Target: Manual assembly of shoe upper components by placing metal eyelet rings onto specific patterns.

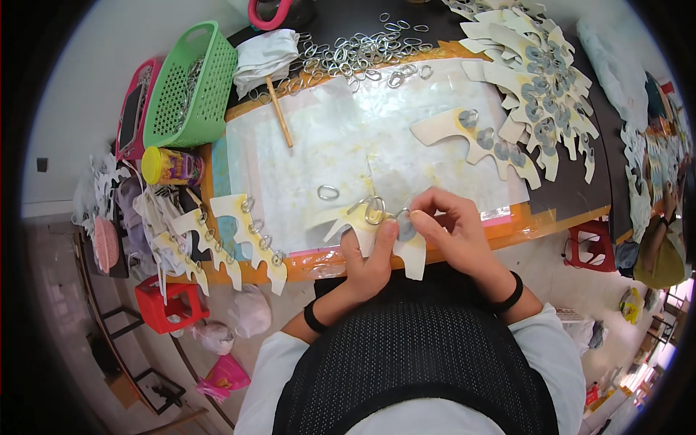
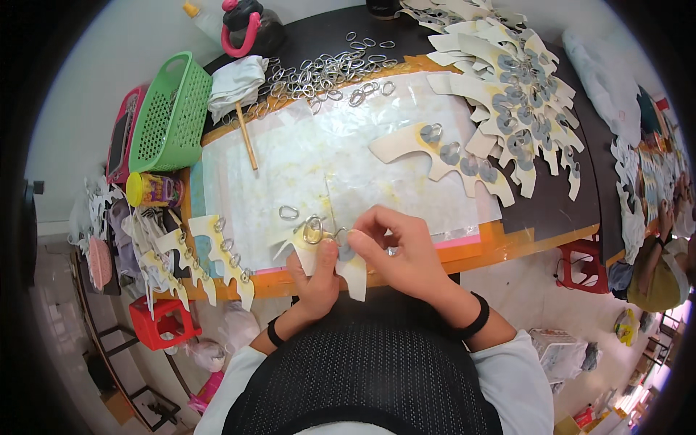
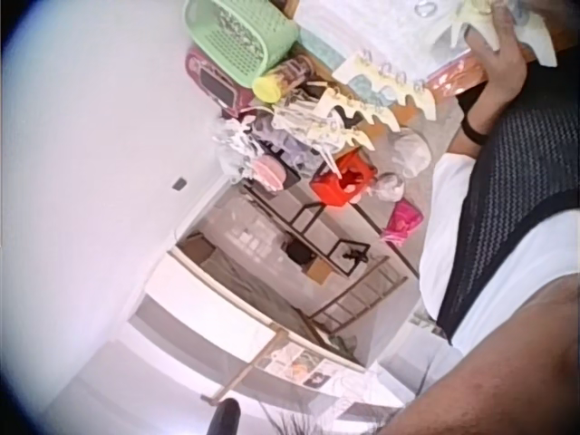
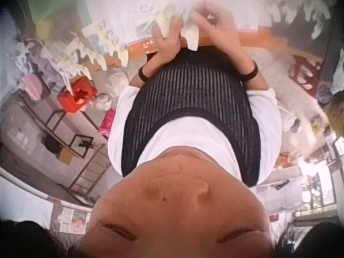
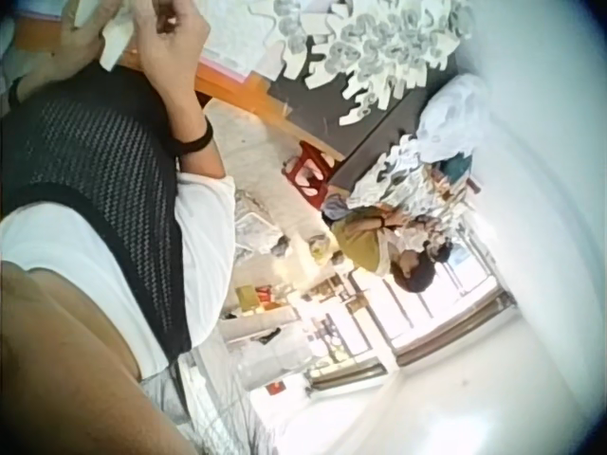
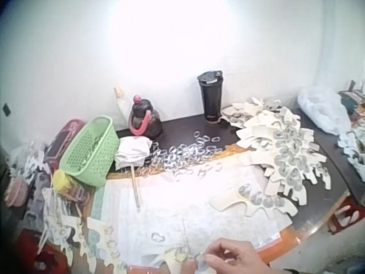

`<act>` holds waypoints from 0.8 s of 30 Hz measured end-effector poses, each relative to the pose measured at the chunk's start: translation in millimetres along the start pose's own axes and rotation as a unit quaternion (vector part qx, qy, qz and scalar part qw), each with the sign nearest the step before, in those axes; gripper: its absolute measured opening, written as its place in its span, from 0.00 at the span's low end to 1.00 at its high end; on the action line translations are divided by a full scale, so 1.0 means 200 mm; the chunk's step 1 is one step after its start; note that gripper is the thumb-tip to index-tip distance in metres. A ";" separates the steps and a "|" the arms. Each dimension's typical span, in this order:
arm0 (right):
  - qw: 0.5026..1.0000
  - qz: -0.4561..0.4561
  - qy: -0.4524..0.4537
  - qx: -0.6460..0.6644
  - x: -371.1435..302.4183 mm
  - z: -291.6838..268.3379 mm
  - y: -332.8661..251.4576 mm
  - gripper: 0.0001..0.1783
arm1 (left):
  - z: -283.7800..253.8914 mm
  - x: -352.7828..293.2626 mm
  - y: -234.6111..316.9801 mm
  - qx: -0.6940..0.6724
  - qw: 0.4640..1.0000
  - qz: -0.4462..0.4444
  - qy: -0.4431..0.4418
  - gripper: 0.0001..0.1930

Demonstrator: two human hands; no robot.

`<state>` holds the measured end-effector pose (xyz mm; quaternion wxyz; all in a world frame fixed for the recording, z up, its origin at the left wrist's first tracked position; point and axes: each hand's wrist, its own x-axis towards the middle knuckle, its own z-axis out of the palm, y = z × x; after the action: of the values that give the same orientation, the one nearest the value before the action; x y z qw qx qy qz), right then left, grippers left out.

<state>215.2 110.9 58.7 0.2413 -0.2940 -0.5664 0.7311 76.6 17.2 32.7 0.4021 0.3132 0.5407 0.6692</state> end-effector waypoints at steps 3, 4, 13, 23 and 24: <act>0.997 -0.022 -0.013 -0.079 0.01 0.01 -0.01 0.04 | 0.00 0.01 0.00 -0.021 1.000 -0.010 0.011 0.10; 0.990 -0.068 -0.004 -0.123 0.01 0.02 -0.02 0.04 | 0.00 0.02 0.01 -0.028 0.999 -0.020 0.016 0.09; 0.984 -0.135 0.038 -0.112 0.03 0.04 0.05 0.06 | -0.03 0.02 0.02 -0.309 0.942 -0.114 -0.060 0.09; 0.990 -0.081 -0.048 0.109 0.03 0.00 0.13 0.11 | -0.10 0.04 0.05 -0.083 0.979 -0.083 -0.166 0.11; 0.987 -0.073 -0.046 0.136 0.03 -0.01 0.12 0.12 | -0.09 0.04 0.04 -0.068 0.982 -0.085 -0.153 0.11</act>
<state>212.3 111.3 34.0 0.3057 -0.1818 -0.4920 0.7946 54.8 15.4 36.7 0.5564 0.3366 0.4504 0.6117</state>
